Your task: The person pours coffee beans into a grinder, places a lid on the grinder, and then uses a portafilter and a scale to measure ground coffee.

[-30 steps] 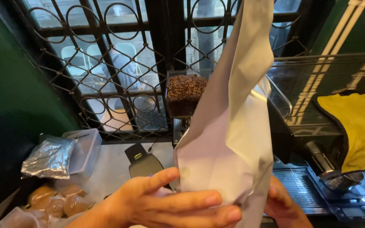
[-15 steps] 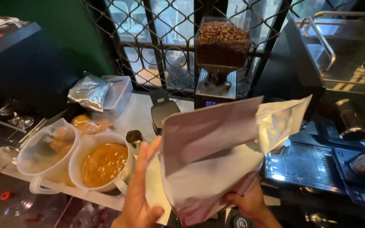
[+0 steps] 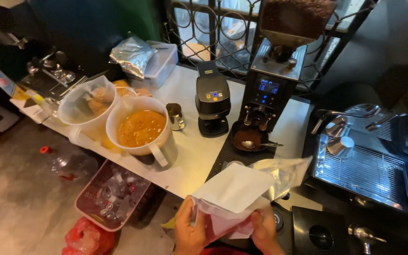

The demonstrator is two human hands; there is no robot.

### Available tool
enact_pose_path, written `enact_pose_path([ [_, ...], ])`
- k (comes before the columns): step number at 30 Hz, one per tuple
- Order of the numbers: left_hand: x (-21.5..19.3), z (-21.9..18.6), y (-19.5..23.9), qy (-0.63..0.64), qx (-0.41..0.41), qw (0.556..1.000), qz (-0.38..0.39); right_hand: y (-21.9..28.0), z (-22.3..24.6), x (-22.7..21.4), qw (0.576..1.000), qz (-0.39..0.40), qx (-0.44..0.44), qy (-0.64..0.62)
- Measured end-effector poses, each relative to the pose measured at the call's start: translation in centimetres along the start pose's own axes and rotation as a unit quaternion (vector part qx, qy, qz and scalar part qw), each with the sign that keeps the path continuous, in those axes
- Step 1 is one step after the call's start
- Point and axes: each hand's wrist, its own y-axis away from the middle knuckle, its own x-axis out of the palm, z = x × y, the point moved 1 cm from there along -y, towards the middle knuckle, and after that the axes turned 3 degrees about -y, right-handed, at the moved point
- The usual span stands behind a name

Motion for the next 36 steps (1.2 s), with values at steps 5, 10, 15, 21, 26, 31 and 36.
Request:
enact_pose_path([
  [5, 1.1, 0.1, 1.2, 0.055, -0.046, 0.997, 0.004, -1.5, -0.8, 1.0, 0.993, -0.069, -0.027, 0.089],
  [10, 0.3, -2.5, 0.7, 0.017, 0.047, 0.999, 0.001, -1.0, 0.7, 2.5, 0.972, -0.138, -0.046, 0.187],
  [15, -0.9, -4.1, -1.5, 0.011, 0.082, 0.996, -0.018, 0.5, 0.6, 3.5, 0.925, -0.070, -0.252, 0.276],
  [21, -2.3, 5.1, -0.4, 0.013, -0.103, 0.988, -0.111, 1.2, -0.9, 4.4, 0.887, -0.024, -0.353, 0.297],
  [26, -4.5, 5.5, -2.4, 0.096, -0.140, 0.971, -0.168, 0.6, 7.2, 9.5, 0.958, 0.002, -0.181, 0.223],
  [31, -5.6, 4.5, -3.6, 0.164, -0.157, 0.958, -0.176, 1.5, 8.4, 12.4, 0.985, 0.021, -0.054, 0.165],
  [36, -6.6, 8.4, -4.2, 0.129, -0.075, 0.986, -0.071, 1.5, 4.0, 12.7, 0.971, -0.077, -0.077, 0.211],
])
